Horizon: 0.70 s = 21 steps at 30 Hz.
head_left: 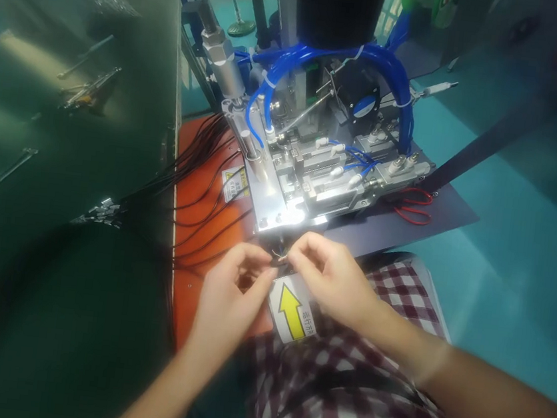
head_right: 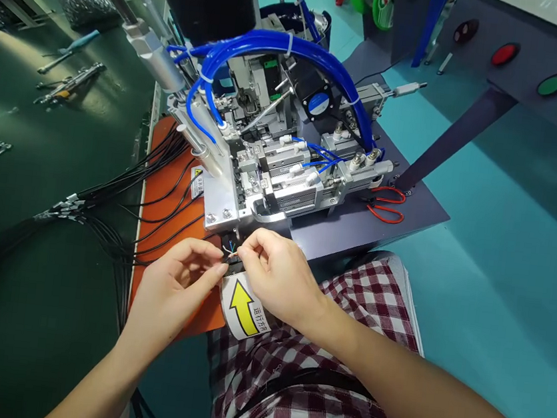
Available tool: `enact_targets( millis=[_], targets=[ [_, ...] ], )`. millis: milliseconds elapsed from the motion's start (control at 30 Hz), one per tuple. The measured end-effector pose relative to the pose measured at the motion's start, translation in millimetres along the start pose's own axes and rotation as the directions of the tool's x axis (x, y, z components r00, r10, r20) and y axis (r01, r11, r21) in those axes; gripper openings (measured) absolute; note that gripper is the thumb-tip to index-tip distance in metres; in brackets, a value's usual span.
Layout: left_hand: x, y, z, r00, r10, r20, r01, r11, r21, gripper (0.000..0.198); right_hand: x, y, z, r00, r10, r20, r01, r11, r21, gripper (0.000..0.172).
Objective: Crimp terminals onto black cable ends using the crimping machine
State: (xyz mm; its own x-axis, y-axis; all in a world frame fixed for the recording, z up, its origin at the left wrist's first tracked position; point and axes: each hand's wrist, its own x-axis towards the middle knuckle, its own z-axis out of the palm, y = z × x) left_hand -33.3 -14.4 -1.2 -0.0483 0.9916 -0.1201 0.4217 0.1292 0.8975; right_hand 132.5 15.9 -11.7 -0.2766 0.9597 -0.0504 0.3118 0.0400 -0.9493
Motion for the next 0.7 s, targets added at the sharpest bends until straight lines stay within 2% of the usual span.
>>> enact_targets(
  millis=[100,167,300,433,567,700],
  targets=[
    [1.9,-6.2,0.1,0.987,0.156,-0.028,-0.150,0.978,0.144,0.003,2.5,4.3,-3.5,1.000,0.019,-0.013,-0.019,0.999,-0.026,0.017],
    [2.5,-9.3,-1.1,0.973,0.231,-0.011,-0.225,0.954,0.198,0.006,3.0,8.1,-4.8,0.999,0.044,-0.005,-0.044,0.999,-0.023,0.016],
    [1.5,-15.2,-2.7,0.949,0.309,0.063,-0.314,0.906,0.284,0.015,2.0,16.3,-4.8,0.995,0.096,0.015,-0.096,0.995,0.015,0.018],
    [2.4,-21.0,0.8,0.910,0.410,0.064,-0.406,0.847,0.344,0.018,2.9,21.9,-3.1,0.990,0.143,0.006,-0.143,0.985,0.095,0.017],
    [5.0,-22.4,4.5,0.894,0.445,0.057,-0.437,0.835,0.334,0.019,6.2,23.8,-3.0,0.972,0.233,-0.022,-0.221,0.947,0.233,0.016],
    [4.7,-19.7,3.7,0.913,0.400,0.078,-0.404,0.865,0.299,0.022,8.8,21.2,-5.7,0.953,0.303,-0.014,-0.283,0.905,0.317,0.015]
  ],
)
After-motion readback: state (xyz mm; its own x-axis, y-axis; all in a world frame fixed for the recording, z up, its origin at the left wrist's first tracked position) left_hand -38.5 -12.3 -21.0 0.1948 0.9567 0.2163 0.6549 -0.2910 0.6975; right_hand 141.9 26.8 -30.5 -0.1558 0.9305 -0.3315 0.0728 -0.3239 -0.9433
